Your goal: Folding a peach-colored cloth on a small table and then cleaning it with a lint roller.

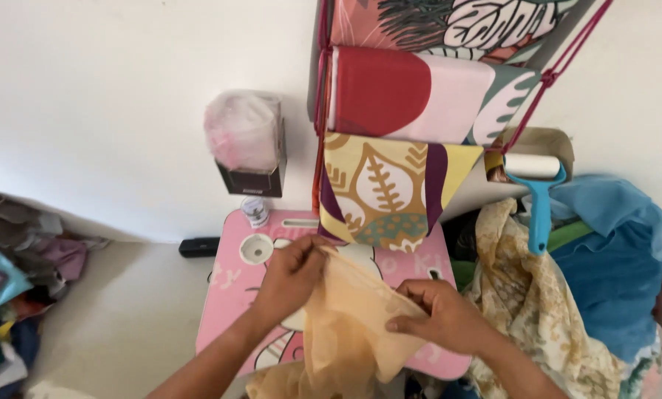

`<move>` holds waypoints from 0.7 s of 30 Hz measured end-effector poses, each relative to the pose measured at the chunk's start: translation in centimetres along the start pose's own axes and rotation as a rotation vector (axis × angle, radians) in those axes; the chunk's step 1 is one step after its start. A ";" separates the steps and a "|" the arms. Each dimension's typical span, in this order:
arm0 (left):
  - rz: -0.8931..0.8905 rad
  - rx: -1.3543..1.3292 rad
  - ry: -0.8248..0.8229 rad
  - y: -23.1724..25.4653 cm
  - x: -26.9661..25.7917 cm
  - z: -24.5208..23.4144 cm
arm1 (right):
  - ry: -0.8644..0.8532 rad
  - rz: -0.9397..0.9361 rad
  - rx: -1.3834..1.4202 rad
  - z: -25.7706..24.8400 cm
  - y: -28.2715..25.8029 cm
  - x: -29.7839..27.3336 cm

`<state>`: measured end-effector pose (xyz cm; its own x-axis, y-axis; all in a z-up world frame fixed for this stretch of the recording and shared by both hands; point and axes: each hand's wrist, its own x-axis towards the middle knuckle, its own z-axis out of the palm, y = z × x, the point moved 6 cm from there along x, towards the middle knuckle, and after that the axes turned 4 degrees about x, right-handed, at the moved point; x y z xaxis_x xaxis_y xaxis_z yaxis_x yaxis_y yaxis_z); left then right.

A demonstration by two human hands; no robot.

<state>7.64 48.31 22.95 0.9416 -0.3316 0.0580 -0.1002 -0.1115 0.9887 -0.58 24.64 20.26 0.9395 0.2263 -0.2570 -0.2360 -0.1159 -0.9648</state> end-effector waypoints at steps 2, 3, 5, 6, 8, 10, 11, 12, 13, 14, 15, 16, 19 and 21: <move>-0.142 -0.052 0.061 -1.1 -1.0 -1.3 | -0.022 0.073 -0.102 -0.3 1.1 -0.6; -0.153 -0.053 0.064 -0.9 -1.5 -2.0 | -0.028 0.081 -0.099 -0.5 1.2 -0.9; -0.019 -0.134 0.248 0.3 -2.0 -4.6 | -0.038 -0.011 0.009 -1.2 0.4 -1.1; -0.027 -0.133 0.251 0.9 -2.5 -5.6 | -0.043 -0.004 0.012 -1.7 0.6 -1.3; -0.007 -0.125 0.394 2.3 -3.1 -8.6 | -0.064 -0.007 0.124 -3.1 0.4 -1.2; 0.012 -0.136 0.516 2.2 -3.2 -10.8 | -0.104 -0.049 0.090 -4.2 -0.6 -1.9; 0.026 -0.142 0.631 2.1 -3.6 -12.3 | -0.140 -0.088 0.064 -4.5 -1.1 -2.3; 0.030 -0.143 0.638 2.1 -3.8 -13.4 | -0.146 -0.090 0.059 -5.7 -0.9 -2.6; 0.038 -0.144 0.725 2.2 -4.1 -14.8 | -0.156 -0.104 0.029 -6.9 -0.6 -3.1; 0.045 -0.145 0.812 2.2 -4.4 -16.1 | -0.165 -0.117 -0.001 -8.2 -0.3 -3.5; 0.044 -0.146 0.809 2.1 -4.5 -17.0 | -0.162 -0.116 0.000 -8.9 -0.3 -4.1; 0.064 -0.162 0.897 2.1 -5.0 -18.3 | -0.181 -0.126 -0.014 -9.5 -0.2 -4.8; 0.084 -0.203 1.060 0.4 -6.3 -22.3 | -0.183 -0.190 -0.025 -9.4 -1.8 -7.0; 0.081 -0.228 1.141 -0.8 -7.0 -23.9 | -0.173 -0.241 -0.025 -8.7 -2.8 -8.0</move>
<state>8.80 73.09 25.10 0.6892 0.7178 0.0983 -0.2225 0.0805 0.9716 -5.25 14.73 25.52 0.9110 0.4115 -0.0282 -0.0029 -0.0620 -0.9981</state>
